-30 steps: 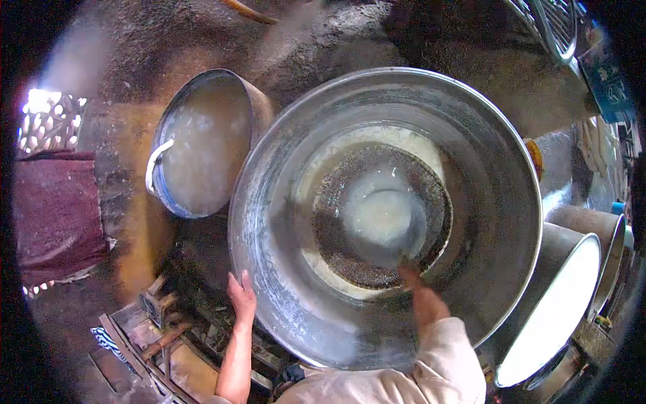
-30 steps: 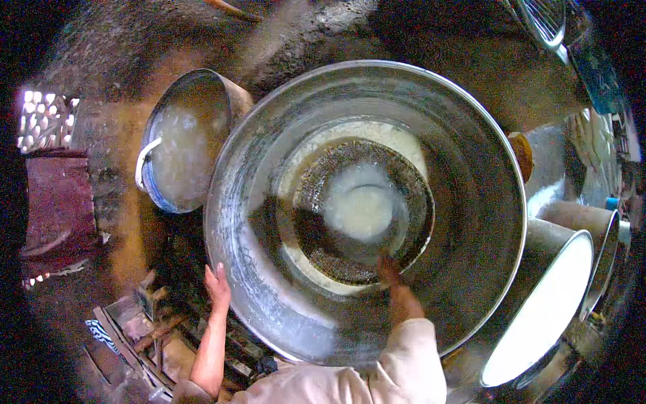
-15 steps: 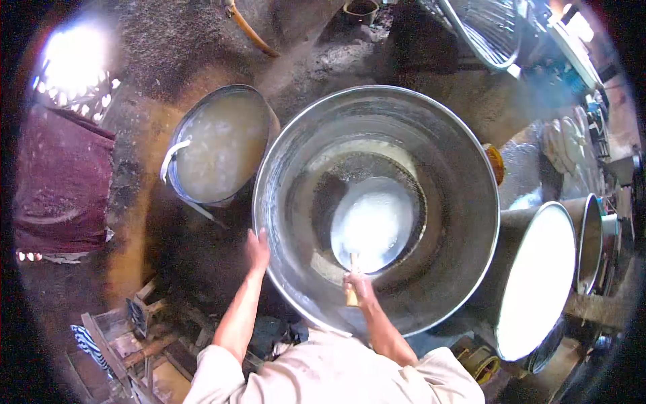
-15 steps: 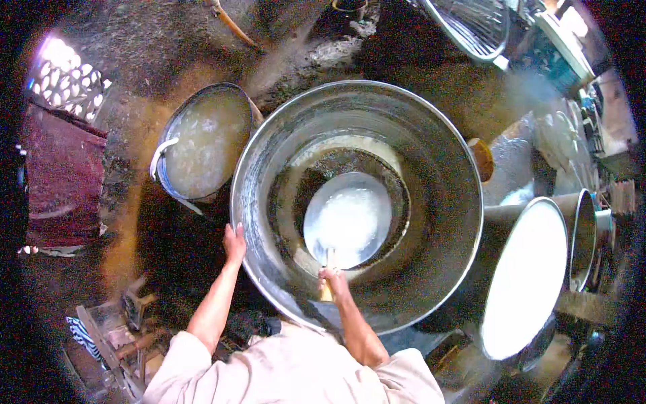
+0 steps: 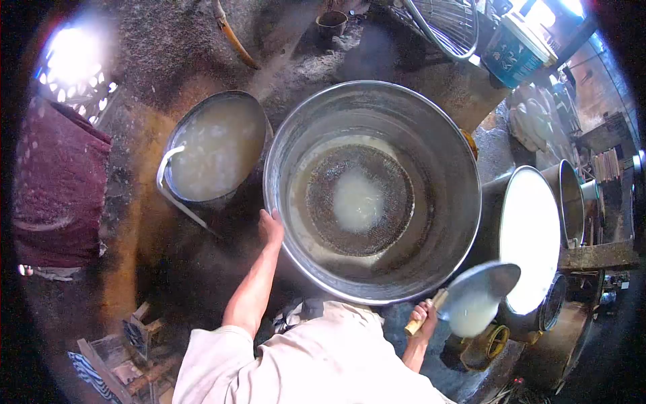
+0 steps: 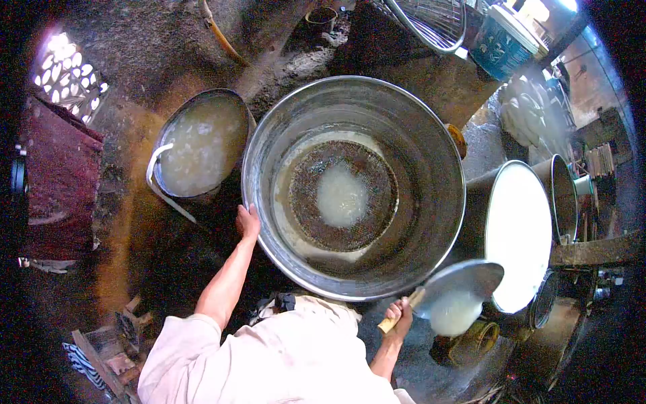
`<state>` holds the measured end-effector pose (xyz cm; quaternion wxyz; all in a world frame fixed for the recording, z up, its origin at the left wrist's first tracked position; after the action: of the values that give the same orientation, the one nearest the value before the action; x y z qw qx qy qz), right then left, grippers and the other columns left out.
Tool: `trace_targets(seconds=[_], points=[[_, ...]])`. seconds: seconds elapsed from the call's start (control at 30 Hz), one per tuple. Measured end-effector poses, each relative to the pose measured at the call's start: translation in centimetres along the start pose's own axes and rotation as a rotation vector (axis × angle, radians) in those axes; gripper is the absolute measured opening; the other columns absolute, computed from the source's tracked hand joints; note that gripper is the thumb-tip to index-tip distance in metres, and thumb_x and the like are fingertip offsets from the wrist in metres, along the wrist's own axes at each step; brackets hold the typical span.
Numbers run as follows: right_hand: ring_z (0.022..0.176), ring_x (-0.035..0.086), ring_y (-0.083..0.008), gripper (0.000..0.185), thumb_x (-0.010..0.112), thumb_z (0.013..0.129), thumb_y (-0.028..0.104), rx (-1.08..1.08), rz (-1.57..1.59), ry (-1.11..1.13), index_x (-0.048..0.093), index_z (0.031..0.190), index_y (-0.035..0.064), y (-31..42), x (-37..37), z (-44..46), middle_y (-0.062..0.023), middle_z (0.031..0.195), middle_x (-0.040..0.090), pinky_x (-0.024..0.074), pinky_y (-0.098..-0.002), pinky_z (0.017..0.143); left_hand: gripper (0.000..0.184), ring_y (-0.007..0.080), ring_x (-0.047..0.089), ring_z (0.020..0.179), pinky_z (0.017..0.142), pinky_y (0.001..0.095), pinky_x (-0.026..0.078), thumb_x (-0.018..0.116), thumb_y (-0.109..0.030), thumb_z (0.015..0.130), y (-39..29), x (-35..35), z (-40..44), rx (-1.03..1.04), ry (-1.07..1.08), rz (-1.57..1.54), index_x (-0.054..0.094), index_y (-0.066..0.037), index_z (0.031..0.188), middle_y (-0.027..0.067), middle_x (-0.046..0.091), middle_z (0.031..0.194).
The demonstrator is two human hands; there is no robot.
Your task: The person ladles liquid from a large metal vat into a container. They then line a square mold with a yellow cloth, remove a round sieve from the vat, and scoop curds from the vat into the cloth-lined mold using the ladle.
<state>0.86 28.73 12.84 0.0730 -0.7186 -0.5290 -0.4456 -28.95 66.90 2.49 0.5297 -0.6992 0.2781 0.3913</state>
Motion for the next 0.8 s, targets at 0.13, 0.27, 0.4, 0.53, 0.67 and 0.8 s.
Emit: trace_targets(seconds=[0.13, 0.27, 0.4, 0.53, 0.67, 0.8], points=[[0.048, 0.037, -0.0053, 0.011, 0.048, 0.086, 0.010, -0.024, 0.009, -0.019, 0.042, 0.077, 0.0064, 0.8, 0.3, 2.6, 0.0004, 0.063, 0.039, 0.0349, -0.0203, 0.042, 0.038, 0.0425, 0.055, 0.084, 0.073, 0.0485, 0.041, 0.044, -0.032, 0.086, 0.4, 0.7, 0.1, 0.020, -0.048, -0.034, 0.046, 0.005, 0.095, 0.0275, 0.057, 0.087], [0.045, 0.040, -0.0088, 0.008, 0.054, 0.079, 0.008, 0.055, -0.631, -0.174, 0.046, 0.076, 0.0056, -0.1, 2.7, 8.1, 0.0008, 0.058, 0.040, 0.0373, -0.0236, 0.039, 0.038, 0.0438, 0.055, 0.083, 0.071, 0.0485, 0.042, 0.045, -0.030, 0.086, -0.4, -0.4, -0.3, 0.045, -0.067, -0.050, 0.048, 0.007, 0.092, 0.0292, 0.057, 0.085], [0.044, 0.046, -0.0137, 0.007, 0.054, 0.075, 0.002, 0.202, -1.124, -0.251, 0.050, 0.070, 0.0048, -2.3, 4.0, 19.2, -0.0044, 0.056, 0.047, 0.0383, -0.0281, 0.038, 0.041, 0.0445, 0.055, 0.084, 0.072, 0.0477, 0.043, 0.045, -0.031, 0.087, -2.5, -1.5, -0.6, -0.003, -0.048, 0.043, 0.050, 0.009, 0.092, 0.0310, 0.056, 0.086], [0.069, 0.052, -0.0205, 0.024, 0.051, 0.080, 0.017, -0.093, -1.859, -0.035, 0.053, 0.094, -0.0026, -2.5, -2.9, 41.2, -0.0135, 0.083, 0.055, 0.0403, -0.0406, 0.059, 0.046, 0.0429, 0.055, 0.089, 0.074, 0.0444, 0.044, 0.047, -0.032, 0.087, 0.1, 0.2, -0.2, 0.018, -0.085, 0.006, 0.048, 0.011, 0.100, 0.0323, 0.055, 0.092], [0.070, 0.060, -0.0336, 0.049, 0.067, 0.068, 0.024, -0.441, -2.623, 0.051, 0.045, 0.103, -0.0016, -1.4, 6.3, 51.6, -0.0163, 0.081, 0.060, 0.0475, -0.0433, 0.058, 0.053, 0.0435, 0.053, 0.093, 0.078, 0.0432, 0.042, 0.048, -0.031, 0.087, -2.8, -0.8, -0.2, -0.120, 0.033, -0.098, 0.043, 0.016, 0.110, 0.0341, 0.053, 0.098], [0.075, 0.060, -0.0354, 0.019, 0.047, 0.084, 0.013, -0.360, -2.616, 0.102, 0.048, 0.097, -0.0009, -3.0, 9.4, 53.4, -0.0209, 0.085, 0.060, 0.0481, -0.0444, 0.070, 0.055, 0.0442, 0.051, 0.095, 0.082, 0.0441, 0.040, 0.049, -0.033, 0.087, -1.5, -0.4, -0.6, -0.061, -0.057, 0.035, 0.043, 0.017, 0.108, 0.0346, 0.052, 0.098]])
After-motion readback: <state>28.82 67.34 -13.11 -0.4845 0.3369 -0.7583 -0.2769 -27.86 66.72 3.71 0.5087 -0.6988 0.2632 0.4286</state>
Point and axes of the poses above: each hand's wrist, its own z-axis towards the middle knuckle, its own x-axis out of the palm, y = z × x, the point moved 2 cm from there along z, towards the middle knuckle
